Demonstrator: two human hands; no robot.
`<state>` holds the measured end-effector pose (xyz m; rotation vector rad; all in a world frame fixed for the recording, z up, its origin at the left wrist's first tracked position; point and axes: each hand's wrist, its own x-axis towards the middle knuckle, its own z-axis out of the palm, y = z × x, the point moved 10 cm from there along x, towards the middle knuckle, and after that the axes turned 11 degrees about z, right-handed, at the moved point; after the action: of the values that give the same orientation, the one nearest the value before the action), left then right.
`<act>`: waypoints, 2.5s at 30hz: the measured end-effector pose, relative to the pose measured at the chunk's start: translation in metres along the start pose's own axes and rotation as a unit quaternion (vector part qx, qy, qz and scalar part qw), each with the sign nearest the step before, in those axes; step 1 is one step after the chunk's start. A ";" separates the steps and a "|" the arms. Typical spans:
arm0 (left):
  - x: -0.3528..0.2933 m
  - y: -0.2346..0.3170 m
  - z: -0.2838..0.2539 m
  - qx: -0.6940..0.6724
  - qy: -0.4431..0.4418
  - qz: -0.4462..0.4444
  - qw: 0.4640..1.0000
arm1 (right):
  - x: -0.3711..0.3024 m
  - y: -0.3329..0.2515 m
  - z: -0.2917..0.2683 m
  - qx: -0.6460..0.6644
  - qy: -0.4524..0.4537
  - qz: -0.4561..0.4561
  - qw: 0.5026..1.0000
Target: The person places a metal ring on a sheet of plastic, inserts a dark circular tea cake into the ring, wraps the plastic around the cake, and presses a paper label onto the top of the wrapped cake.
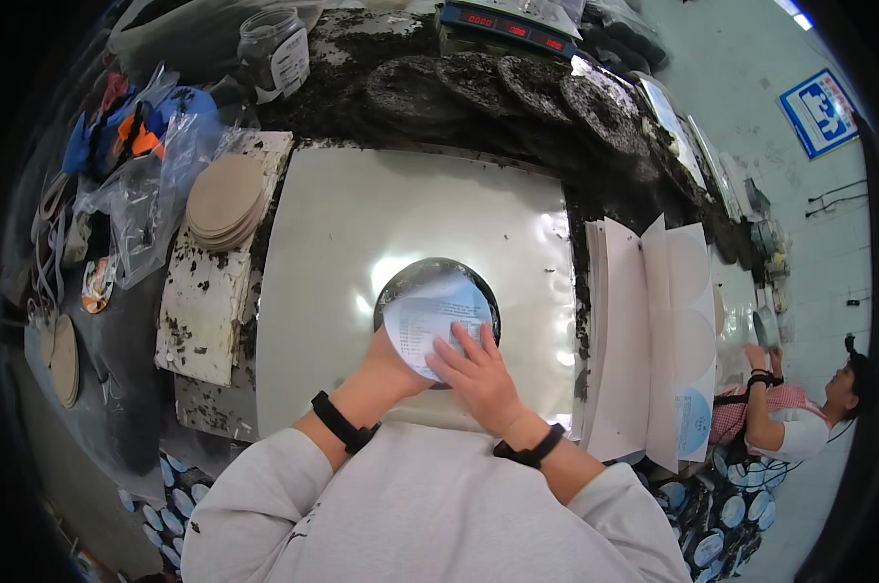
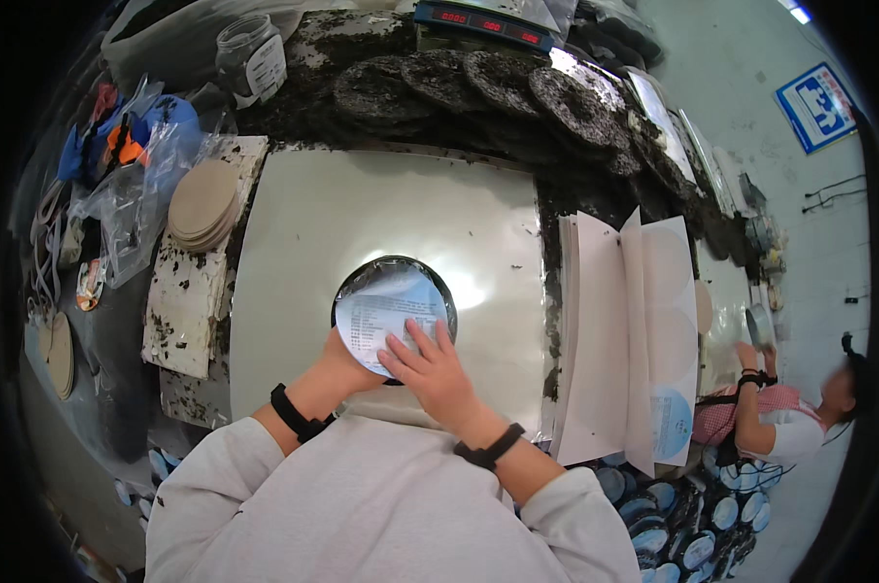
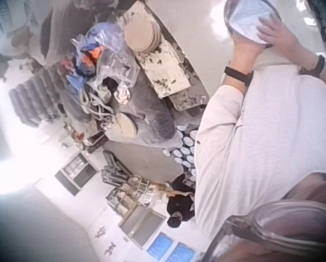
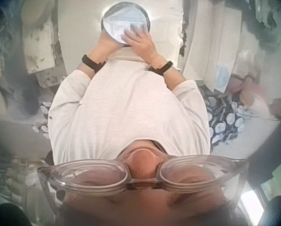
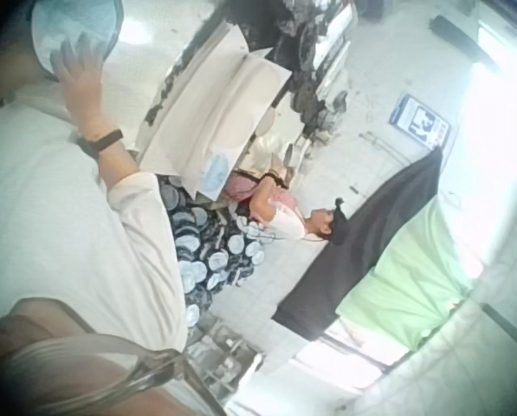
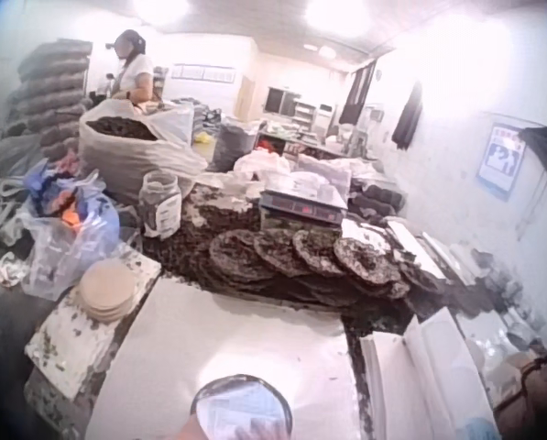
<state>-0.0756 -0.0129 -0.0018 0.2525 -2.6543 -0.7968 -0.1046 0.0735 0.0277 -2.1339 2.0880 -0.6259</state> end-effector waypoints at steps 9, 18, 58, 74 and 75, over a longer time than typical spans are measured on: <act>0.016 0.006 -0.028 -0.159 0.054 -0.028 0.985 | 0.066 0.028 0.010 0.138 -0.077 0.119 0.980; -0.031 0.018 -0.053 0.053 -0.003 -0.005 0.999 | 0.066 0.028 0.022 0.125 -0.123 0.125 0.976; 0.043 0.254 -0.182 -0.430 0.052 0.215 0.875 | -0.062 0.174 -0.007 0.116 -0.175 0.417 0.884; -0.094 -0.004 0.008 0.094 -0.025 0.109 0.989 | 0.001 0.178 0.021 -0.153 -0.434 0.255 0.850; -0.097 -0.007 0.011 0.145 0.015 0.127 0.981 | -0.003 0.180 0.014 -0.126 -0.375 0.304 0.867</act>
<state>0.0103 0.0133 -0.0417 -0.0044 -2.6942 -0.3237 -0.2684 0.0627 -0.0482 -1.2953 2.1915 0.4970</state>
